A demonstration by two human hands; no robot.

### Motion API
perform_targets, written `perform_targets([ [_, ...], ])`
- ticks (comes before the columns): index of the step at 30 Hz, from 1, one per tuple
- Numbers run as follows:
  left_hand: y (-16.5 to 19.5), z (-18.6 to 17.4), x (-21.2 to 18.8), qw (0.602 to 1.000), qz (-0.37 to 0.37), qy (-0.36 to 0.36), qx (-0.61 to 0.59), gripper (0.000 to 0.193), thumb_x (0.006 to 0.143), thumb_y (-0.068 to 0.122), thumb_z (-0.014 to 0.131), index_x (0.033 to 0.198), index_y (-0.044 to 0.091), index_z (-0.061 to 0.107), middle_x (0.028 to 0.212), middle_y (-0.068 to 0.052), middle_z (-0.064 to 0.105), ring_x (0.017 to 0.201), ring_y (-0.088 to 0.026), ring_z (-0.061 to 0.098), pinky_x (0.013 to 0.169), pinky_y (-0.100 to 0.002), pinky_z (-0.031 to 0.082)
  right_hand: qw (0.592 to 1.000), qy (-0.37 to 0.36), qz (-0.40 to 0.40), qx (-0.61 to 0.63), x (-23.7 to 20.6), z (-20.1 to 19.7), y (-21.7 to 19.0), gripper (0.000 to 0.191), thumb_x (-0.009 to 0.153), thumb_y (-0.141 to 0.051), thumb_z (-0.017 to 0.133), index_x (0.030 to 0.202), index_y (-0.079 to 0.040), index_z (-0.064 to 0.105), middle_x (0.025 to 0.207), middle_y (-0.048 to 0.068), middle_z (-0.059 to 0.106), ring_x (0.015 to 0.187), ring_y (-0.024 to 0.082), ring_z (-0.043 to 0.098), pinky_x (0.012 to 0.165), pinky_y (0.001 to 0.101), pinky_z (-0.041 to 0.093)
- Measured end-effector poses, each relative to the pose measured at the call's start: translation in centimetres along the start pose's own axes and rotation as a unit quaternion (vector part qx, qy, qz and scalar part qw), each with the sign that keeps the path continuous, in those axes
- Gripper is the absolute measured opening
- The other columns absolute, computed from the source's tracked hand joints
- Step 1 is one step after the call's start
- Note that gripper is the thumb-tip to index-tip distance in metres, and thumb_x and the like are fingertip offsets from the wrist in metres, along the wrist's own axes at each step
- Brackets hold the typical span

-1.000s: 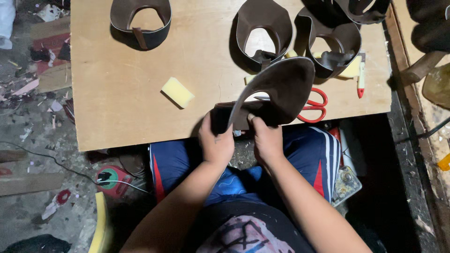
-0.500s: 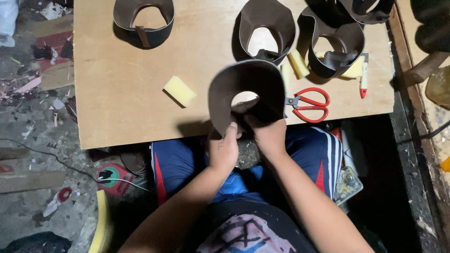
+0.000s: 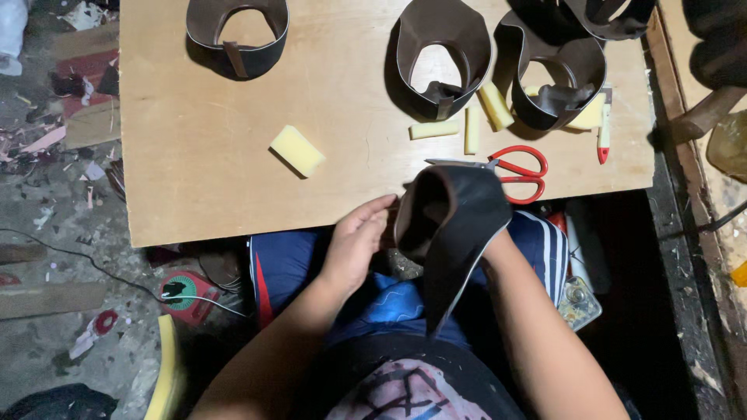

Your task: The person sits at a workbench handling brown shoe upper components, turning and flexing them, and fitting yellow foam strips into the openings of the shoe parts. They pick up a foam strip, cut it with red-handled scissors, and press the cut foam piece into a shoe upper.

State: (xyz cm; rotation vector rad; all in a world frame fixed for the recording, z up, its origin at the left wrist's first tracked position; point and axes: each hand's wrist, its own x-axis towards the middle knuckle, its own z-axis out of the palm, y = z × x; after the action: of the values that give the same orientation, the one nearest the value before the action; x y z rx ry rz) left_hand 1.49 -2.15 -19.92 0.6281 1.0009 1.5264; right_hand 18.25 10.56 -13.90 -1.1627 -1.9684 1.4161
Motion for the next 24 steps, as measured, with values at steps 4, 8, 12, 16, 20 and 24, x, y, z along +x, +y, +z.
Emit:
perform_targets([
  [4, 1.0, -0.5, -0.3, 0.998, -0.046, -0.017, 0.048, 0.031, 0.105, 0.01, 0.058, 0.133, -0.004, 0.062, 0.115, -0.013, 0.069, 0.1, -0.019, 0.066, 0.088, -0.033, 0.054, 0.986, -0.058, 0.081, 0.136, -0.5, 0.5, -0.2, 0.053, 0.085, -0.016, 0.073, 0.134, -0.006, 0.056, 0.108, 0.004, 0.075, 0.095, 0.008, 0.068, 0.088, 0.0247, 0.053],
  [8, 1.2, 0.1, -0.2, 0.977, -0.072, 0.061, 0.192, 0.026, 0.106, 0.013, 0.058, 0.122, -0.006, 0.063, 0.104, -0.016, 0.068, 0.09, -0.024, 0.068, 0.078, -0.037, 0.059, 0.991, -0.043, 0.023, 0.124, -1.1, 2.1, -0.2, 0.042, 0.086, -0.01, 0.078, 0.123, 0.001, 0.062, 0.1, 0.004, 0.067, 0.087, 0.008, 0.062, 0.079, 0.0256, 0.053],
  [12, 2.5, 0.0, -0.3, 0.979, -0.154, 0.1, -0.084, 0.036, 0.098, 0.022, 0.053, 0.123, -0.003, 0.06, 0.107, -0.015, 0.072, 0.092, -0.026, 0.074, 0.079, -0.041, 0.064, 0.983, -0.119, 0.103, 0.089, -1.6, 0.5, -0.6, 0.021, 0.087, -0.013, 0.079, 0.1, 0.002, 0.072, 0.083, 0.002, 0.07, 0.075, 0.008, 0.06, 0.069, 0.0268, 0.053],
  [16, 6.0, -2.1, -0.4, 0.965, -0.234, -0.004, -0.123, 0.052, 0.093, 0.036, 0.054, 0.122, -0.005, 0.066, 0.108, -0.017, 0.075, 0.091, -0.022, 0.076, 0.078, -0.037, 0.063, 0.974, -0.195, 0.115, 0.016, -1.5, -0.4, -1.9, 0.018, 0.083, -0.015, 0.078, 0.095, -0.003, 0.076, 0.075, 0.001, 0.072, 0.069, 0.007, 0.06, 0.065, 0.0276, 0.052],
  [20, 7.7, -2.5, 1.9, 0.935, -0.254, -0.137, 0.204, 0.038, 0.098, 0.026, 0.068, 0.117, -0.007, 0.075, 0.096, -0.011, 0.074, 0.081, -0.018, 0.068, 0.073, -0.034, 0.056, 0.971, -0.199, 0.041, -0.123, -1.3, 0.5, -3.0, 0.017, 0.082, -0.012, 0.074, 0.097, -0.006, 0.078, 0.076, 0.006, 0.078, 0.067, 0.013, 0.069, 0.068, 0.0305, 0.054],
  [24, 7.9, -2.0, 2.7, 0.869, -0.167, -0.141, 0.444, 0.027, 0.086, 0.016, 0.068, 0.107, 0.002, 0.077, 0.082, -0.008, 0.077, 0.075, -0.016, 0.071, 0.071, -0.032, 0.056, 0.963, -0.179, 0.057, -0.195, -1.5, 1.3, -2.9, 0.021, 0.079, -0.016, 0.078, 0.097, -0.007, 0.074, 0.077, 0.014, 0.074, 0.067, 0.024, 0.07, 0.068, 0.0363, 0.054],
])
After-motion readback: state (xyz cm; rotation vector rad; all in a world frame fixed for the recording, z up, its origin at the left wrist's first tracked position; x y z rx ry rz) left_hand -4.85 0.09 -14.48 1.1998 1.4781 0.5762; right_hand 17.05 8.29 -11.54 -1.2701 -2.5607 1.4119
